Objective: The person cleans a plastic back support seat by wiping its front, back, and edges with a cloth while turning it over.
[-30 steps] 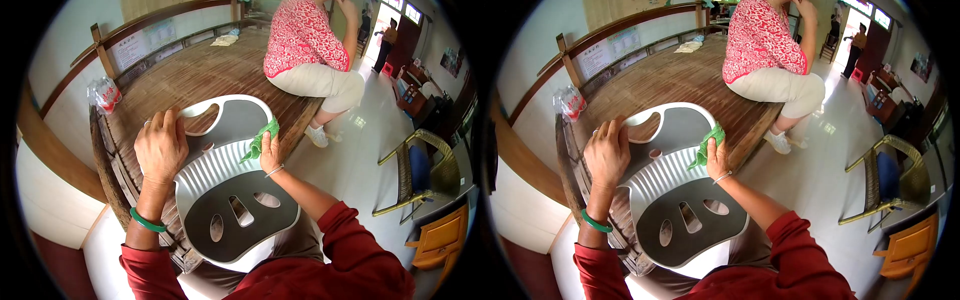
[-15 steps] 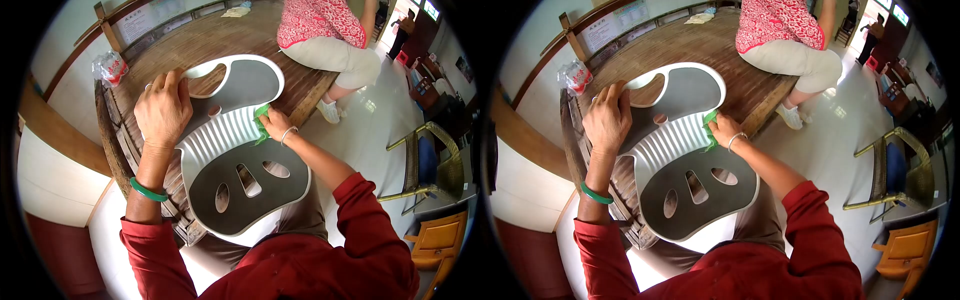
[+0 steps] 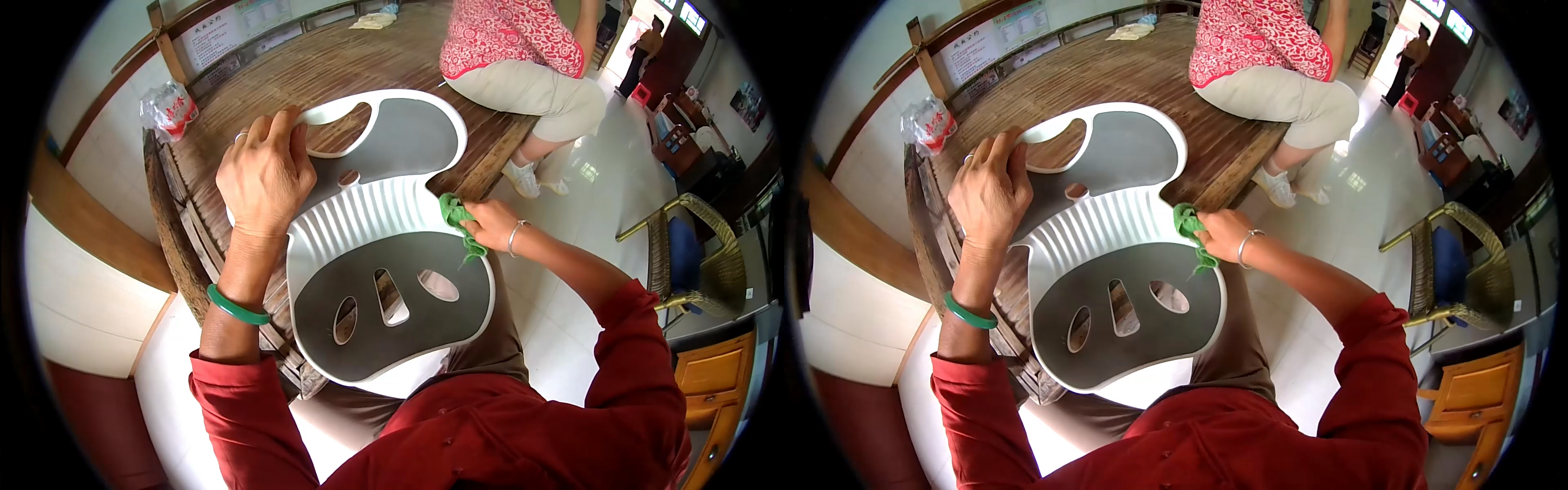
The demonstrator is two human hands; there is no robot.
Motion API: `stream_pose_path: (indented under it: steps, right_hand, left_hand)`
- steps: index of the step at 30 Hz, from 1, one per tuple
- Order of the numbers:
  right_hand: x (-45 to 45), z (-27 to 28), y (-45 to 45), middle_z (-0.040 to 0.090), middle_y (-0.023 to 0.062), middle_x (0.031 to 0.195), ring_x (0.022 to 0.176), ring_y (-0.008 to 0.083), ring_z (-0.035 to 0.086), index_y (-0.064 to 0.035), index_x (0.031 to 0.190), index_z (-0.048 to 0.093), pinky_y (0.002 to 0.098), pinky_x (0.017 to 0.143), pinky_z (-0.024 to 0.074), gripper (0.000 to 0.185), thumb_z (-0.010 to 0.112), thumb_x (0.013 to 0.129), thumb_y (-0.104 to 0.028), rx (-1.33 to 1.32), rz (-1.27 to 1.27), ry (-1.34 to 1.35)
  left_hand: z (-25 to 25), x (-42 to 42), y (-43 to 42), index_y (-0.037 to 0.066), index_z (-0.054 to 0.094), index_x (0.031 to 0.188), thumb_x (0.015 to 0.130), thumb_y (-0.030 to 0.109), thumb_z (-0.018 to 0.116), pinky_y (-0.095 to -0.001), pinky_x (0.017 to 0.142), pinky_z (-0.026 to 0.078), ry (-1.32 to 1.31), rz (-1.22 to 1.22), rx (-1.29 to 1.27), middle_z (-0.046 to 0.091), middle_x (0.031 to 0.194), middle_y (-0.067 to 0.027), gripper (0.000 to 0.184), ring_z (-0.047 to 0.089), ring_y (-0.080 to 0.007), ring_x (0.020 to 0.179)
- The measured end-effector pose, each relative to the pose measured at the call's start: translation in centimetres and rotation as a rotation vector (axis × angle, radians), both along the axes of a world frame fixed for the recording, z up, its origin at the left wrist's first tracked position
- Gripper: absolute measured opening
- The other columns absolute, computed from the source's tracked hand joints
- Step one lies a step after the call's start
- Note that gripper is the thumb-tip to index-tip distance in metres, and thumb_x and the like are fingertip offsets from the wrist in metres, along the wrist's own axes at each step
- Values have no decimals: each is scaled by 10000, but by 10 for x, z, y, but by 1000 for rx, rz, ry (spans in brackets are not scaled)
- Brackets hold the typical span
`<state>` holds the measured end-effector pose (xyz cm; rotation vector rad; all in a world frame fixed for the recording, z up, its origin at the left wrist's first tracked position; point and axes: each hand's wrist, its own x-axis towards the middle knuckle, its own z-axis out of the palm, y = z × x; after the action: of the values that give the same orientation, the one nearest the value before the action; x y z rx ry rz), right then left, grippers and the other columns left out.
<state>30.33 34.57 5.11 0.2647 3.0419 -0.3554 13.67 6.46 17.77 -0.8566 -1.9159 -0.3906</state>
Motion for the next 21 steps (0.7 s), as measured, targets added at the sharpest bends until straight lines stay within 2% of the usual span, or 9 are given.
stream_pose_path:
  steps: [4,6,8,12,15,19,21]
  right_hand:
    - [27,0,-6,659,245,854,831,422,642,-7,916,629,492,760,502,329,600,873,-332,-87,-4,-48]
    - [44,-3,-21,652,252,816,783,419,643,11,858,631,482,748,509,381,608,871,-369,-337,10,-42]
    - [56,5,-47,643,250,757,729,422,638,19,812,628,485,718,511,402,604,878,-376,-212,56,-60]
    - [67,-2,-76,634,242,714,695,418,635,20,754,621,485,681,511,440,586,892,-397,-245,152,-97]
    - [67,6,-87,584,242,625,622,429,599,24,685,576,496,621,481,454,592,903,-373,-242,225,-109]
    - [67,22,-97,627,242,715,695,411,632,23,749,619,476,688,505,448,593,894,-400,-210,241,-256]
    - [68,26,-102,613,247,723,703,403,624,28,768,605,463,674,478,436,610,905,-385,-430,397,-292]
  left_hand:
    - [3,0,-3,147,652,978,844,194,634,-367,635,500,12,26,-9,618,780,-47,144,636,-253,715]
    - [4,-6,-8,169,645,1027,883,197,600,-394,697,512,-41,74,-29,641,838,-57,154,650,-282,815]
    - [5,-12,-14,162,645,1015,883,197,597,-395,690,514,-38,107,-33,654,851,-57,145,654,-282,816]
    - [3,-22,-21,151,649,1010,881,199,598,-397,676,519,-52,171,-18,675,885,-60,146,665,-283,824]
    - [2,-25,-20,137,643,931,841,193,619,-387,648,507,35,66,26,643,799,-63,109,650,-272,755]
    - [2,-25,-21,138,644,917,841,197,617,-386,650,514,21,88,18,638,781,-64,100,651,-272,749]
    - [2,-26,-23,138,645,916,844,201,613,-388,646,516,16,128,18,640,781,-62,101,652,-272,743]
